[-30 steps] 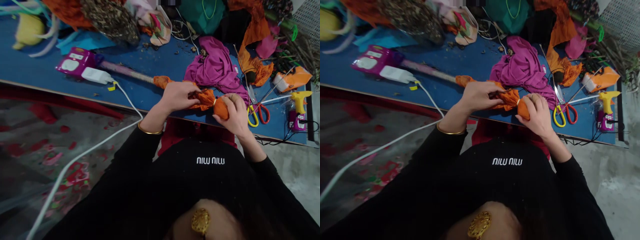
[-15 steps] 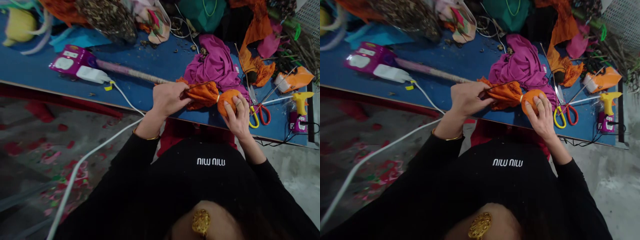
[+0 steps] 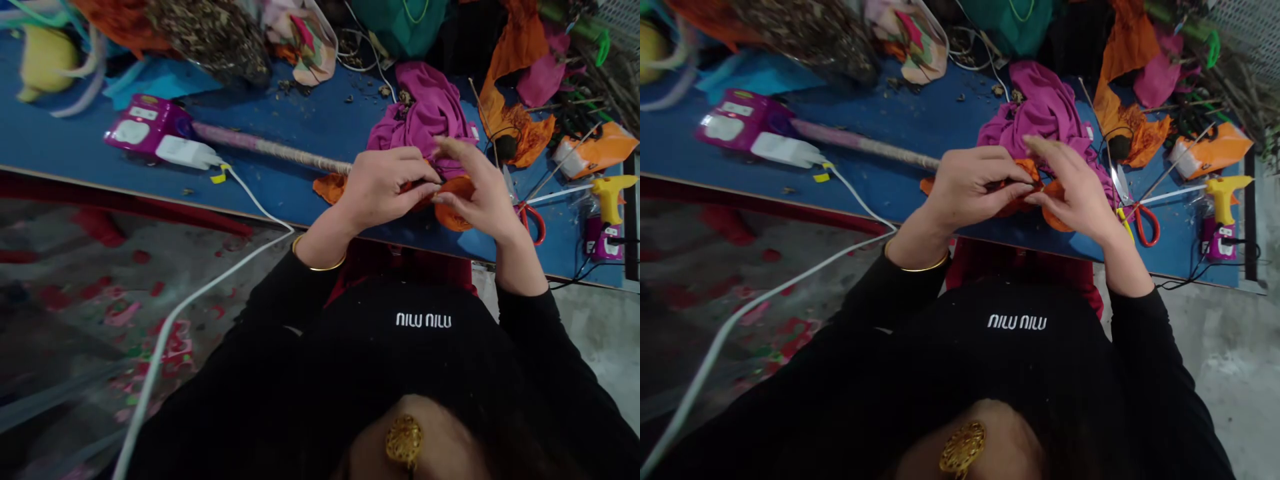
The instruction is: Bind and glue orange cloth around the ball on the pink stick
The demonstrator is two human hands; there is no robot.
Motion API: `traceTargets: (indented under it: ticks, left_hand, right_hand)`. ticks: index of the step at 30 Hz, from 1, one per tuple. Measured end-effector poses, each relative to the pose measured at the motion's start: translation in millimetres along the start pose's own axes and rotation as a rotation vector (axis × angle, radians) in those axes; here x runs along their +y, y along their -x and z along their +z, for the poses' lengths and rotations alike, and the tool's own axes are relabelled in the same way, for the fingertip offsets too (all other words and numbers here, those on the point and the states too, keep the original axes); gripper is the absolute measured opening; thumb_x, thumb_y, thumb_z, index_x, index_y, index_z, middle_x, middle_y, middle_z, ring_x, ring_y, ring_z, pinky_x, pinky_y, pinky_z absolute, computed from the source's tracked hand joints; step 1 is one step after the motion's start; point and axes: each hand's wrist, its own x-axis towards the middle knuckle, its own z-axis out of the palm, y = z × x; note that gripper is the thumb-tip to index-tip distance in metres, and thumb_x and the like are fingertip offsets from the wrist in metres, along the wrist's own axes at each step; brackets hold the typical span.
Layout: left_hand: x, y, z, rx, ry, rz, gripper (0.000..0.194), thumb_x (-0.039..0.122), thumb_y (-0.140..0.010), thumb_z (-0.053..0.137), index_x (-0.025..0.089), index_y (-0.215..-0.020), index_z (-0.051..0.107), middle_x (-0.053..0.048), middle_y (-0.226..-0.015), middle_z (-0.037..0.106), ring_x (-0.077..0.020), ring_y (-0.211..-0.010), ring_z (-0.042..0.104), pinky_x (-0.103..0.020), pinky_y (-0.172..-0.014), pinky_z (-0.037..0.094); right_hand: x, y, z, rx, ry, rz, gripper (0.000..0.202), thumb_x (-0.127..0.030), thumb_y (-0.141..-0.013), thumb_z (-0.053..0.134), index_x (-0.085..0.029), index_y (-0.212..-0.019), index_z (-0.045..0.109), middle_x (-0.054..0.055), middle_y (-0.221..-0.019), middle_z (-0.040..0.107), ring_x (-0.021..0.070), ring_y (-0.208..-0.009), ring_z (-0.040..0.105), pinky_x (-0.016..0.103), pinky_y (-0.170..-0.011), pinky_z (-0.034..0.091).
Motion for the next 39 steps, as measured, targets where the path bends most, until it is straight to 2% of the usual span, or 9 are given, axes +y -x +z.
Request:
traceTargets:
  ticks: [2, 4, 9, 15, 23, 27, 31, 35, 39]
  left_hand:
    - [-6.4, -2.6, 4.4, -0.002, 0.023, 0.009, 0.032, 0.049, -0.102, 0.056, 0.03, -0.104, 0.081, -0.002, -0.105, 0.08, -0.0234, -0.1, 0.075, -0.039, -0.09, 0.058]
    - [-19.8, -2.6, 6.4, 0.042, 0.071, 0.009, 0.03, 0.048, -0.101, 0.059, 0.029, -0.101, 0.082, -0.003, -0.102, 0.081, -0.0227, -0.096, 0.075, -0.038, -0.088, 0.058]
    - [-56.3, -0.6, 12.4, 0.156, 0.165, -0.02, 0.022, 0.043, -0.095, 0.068, 0.027, -0.092, 0.083, -0.003, -0.093, 0.081, -0.0207, -0.087, 0.074, -0.035, -0.083, 0.058]
    - [-71.4, 5.5, 22.8, 0.182, 0.16, -0.062, 0.018, 0.035, -0.091, 0.07, 0.023, -0.085, 0.083, -0.003, -0.084, 0.079, -0.0177, -0.077, 0.07, -0.033, -0.074, 0.054]
    - [-91.3, 19.7, 13.5, 0.234, -0.035, -0.044, 0.014, 0.037, -0.092, 0.071, 0.03, -0.088, 0.083, -0.001, -0.085, 0.077, -0.019, -0.077, 0.068, -0.036, -0.071, 0.05]
    - [-91.1, 28.5, 13.4, 0.419, -0.337, 0.008, 0.015, 0.039, -0.098, 0.068, 0.031, -0.102, 0.08, -0.004, -0.093, 0.073, -0.0223, -0.085, 0.065, -0.04, -0.073, 0.049]
    - [-61.3, 35.8, 24.8, 0.609, -0.518, 0.101, 0.021, 0.032, -0.103, 0.062, 0.026, -0.12, 0.073, -0.006, -0.101, 0.072, -0.0221, -0.091, 0.064, -0.04, -0.077, 0.049]
    - [-45.4, 40.2, 46.5, 0.462, -0.346, 0.365, 0.025, 0.04, -0.103, 0.064, 0.026, -0.122, 0.072, -0.006, -0.106, 0.075, -0.0233, -0.101, 0.067, -0.041, -0.09, 0.051]
    - [-58.3, 44.3, 62.4, 0.403, -0.354, 0.236, 0.022, 0.041, -0.103, 0.062, 0.028, -0.113, 0.078, -0.006, -0.1, 0.076, -0.0243, -0.096, 0.068, -0.045, -0.089, 0.049]
  right_hand:
    - [7.4, -3.8, 2.0, -0.039, -0.068, 0.03, 0.039, -0.057, -0.102, 0.054, -0.031, -0.126, 0.072, 0.006, -0.12, 0.076, 0.0275, -0.117, 0.072, 0.051, -0.107, 0.058]
    - [15.1, 0.4, 5.5, 0.037, -0.165, 0.071, 0.036, -0.055, -0.102, 0.054, -0.027, -0.106, 0.077, 0.005, -0.098, 0.076, 0.0231, -0.095, 0.074, 0.045, -0.093, 0.062]
    - [24.5, 12.8, 9.4, 0.248, -0.382, 0.095, 0.035, -0.053, -0.1, 0.061, -0.022, -0.088, 0.073, -0.001, -0.072, 0.065, 0.0126, -0.062, 0.06, 0.03, -0.063, 0.053]
    - [20.2, 10.5, -0.3, 0.199, -0.105, 0.036, 0.023, -0.04, -0.101, 0.06, -0.025, -0.09, 0.075, 0.001, -0.075, 0.061, 0.0148, -0.069, 0.056, 0.031, -0.066, 0.048]
    - [19.3, 11.3, -5.9, -0.014, 0.271, -0.002, 0.029, -0.039, -0.103, 0.053, -0.023, -0.1, 0.077, 0.004, -0.085, 0.065, 0.0189, -0.077, 0.057, 0.034, -0.07, 0.039]
    - [13.6, 7.9, -10.1, -0.086, 0.341, -0.031, 0.033, -0.037, -0.104, 0.049, -0.023, -0.099, 0.078, 0.005, -0.084, 0.065, 0.0194, -0.076, 0.056, 0.034, -0.07, 0.037]
    - [10.2, 4.8, -13.4, -0.118, 0.363, -0.026, 0.034, -0.035, -0.103, 0.048, -0.022, -0.097, 0.079, 0.005, -0.082, 0.064, 0.0195, -0.076, 0.055, 0.035, -0.07, 0.036]
    - [9.6, 4.4, -14.1, -0.127, 0.348, 0.023, 0.033, -0.037, -0.104, 0.049, -0.023, -0.102, 0.078, 0.006, -0.086, 0.066, 0.0206, -0.08, 0.058, 0.035, -0.073, 0.04]
    - [5.7, 13.8, -13.3, -0.035, 0.368, 0.071, 0.034, -0.041, -0.106, 0.048, -0.026, -0.12, 0.074, 0.01, -0.108, 0.072, 0.0249, -0.101, 0.064, 0.041, -0.087, 0.05]
